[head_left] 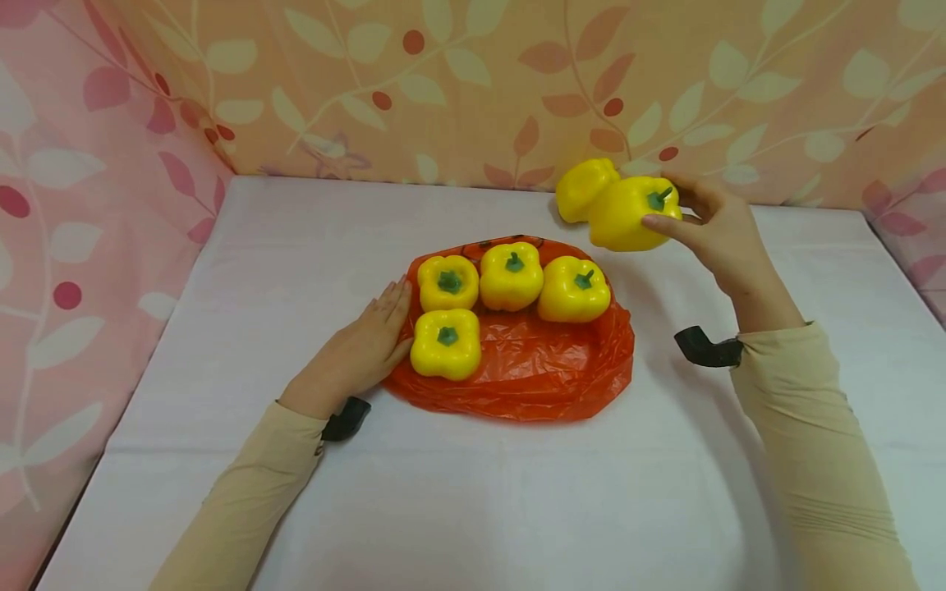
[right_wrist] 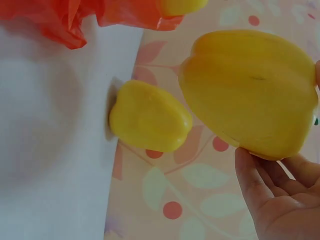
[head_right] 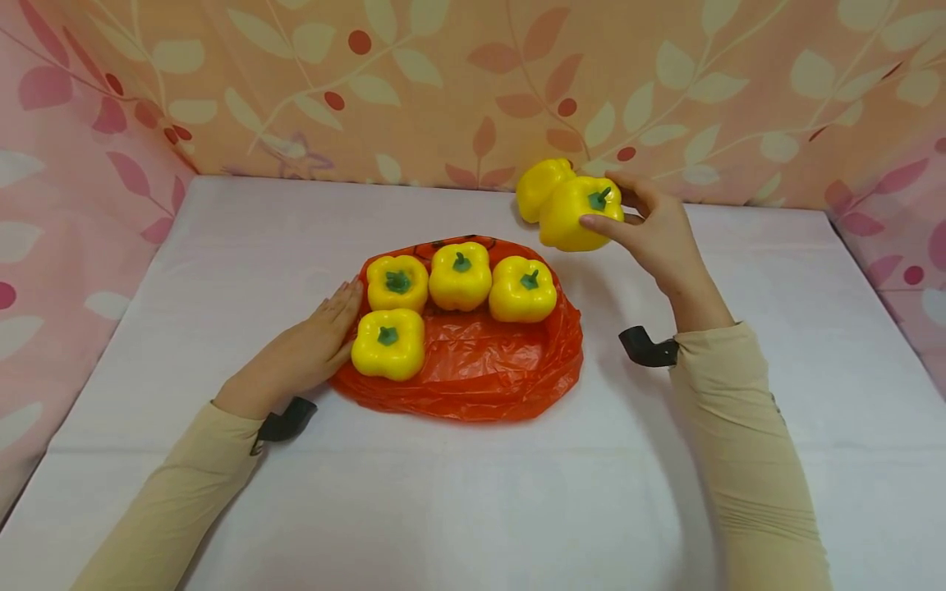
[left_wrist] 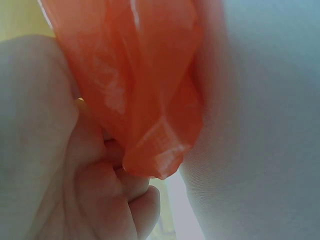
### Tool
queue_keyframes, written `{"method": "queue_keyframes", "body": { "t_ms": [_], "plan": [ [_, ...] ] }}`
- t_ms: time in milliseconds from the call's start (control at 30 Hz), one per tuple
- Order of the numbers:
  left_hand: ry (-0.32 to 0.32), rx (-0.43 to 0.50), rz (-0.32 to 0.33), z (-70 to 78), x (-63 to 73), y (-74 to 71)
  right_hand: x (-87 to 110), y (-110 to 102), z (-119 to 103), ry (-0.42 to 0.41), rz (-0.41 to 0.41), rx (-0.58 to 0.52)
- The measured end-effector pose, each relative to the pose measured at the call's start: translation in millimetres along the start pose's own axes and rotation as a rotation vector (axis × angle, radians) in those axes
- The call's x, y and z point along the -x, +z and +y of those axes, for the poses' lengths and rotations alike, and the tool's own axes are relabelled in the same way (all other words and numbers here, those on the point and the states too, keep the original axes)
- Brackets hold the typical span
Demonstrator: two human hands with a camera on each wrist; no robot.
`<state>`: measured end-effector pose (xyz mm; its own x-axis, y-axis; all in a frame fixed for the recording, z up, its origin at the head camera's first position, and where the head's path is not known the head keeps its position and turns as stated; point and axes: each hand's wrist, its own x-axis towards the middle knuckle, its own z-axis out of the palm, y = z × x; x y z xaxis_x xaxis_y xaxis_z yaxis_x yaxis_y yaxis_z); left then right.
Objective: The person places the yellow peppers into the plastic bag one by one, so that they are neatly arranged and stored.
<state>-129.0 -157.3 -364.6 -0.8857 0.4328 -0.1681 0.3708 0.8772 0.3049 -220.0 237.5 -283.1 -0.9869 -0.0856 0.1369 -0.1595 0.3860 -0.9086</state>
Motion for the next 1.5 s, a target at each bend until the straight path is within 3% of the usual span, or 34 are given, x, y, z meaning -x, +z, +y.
{"method": "queue_keyframes", "body": {
  "t_ms": [233, 467, 867, 1267, 1500],
  "plan": [
    [0.004, -0.003, 0.002, -0.4, 0.2, 0.5, 11.7, -3, -10, -0.011, -0.002, -0.087],
    [0.011, -0.004, 0.008, -1.4, -0.5, 1.2, 23.1, -1, -20, -0.122, -0.019, -0.284],
    [0.006, 0.005, 0.009, -1.1, -0.5, 0.7, 43.2, 7, -35, -0.234, -0.07, -0.349],
    [0.005, -0.004, -0.002, -0.9, -0.4, -0.6, 65.9, 19, -38, -0.346, -0.194, -0.249],
    [0.009, -0.004, 0.004, -1.5, -0.2, 0.3, 76.8, 30, -40, -0.357, -0.228, -0.005]
  ]
}}
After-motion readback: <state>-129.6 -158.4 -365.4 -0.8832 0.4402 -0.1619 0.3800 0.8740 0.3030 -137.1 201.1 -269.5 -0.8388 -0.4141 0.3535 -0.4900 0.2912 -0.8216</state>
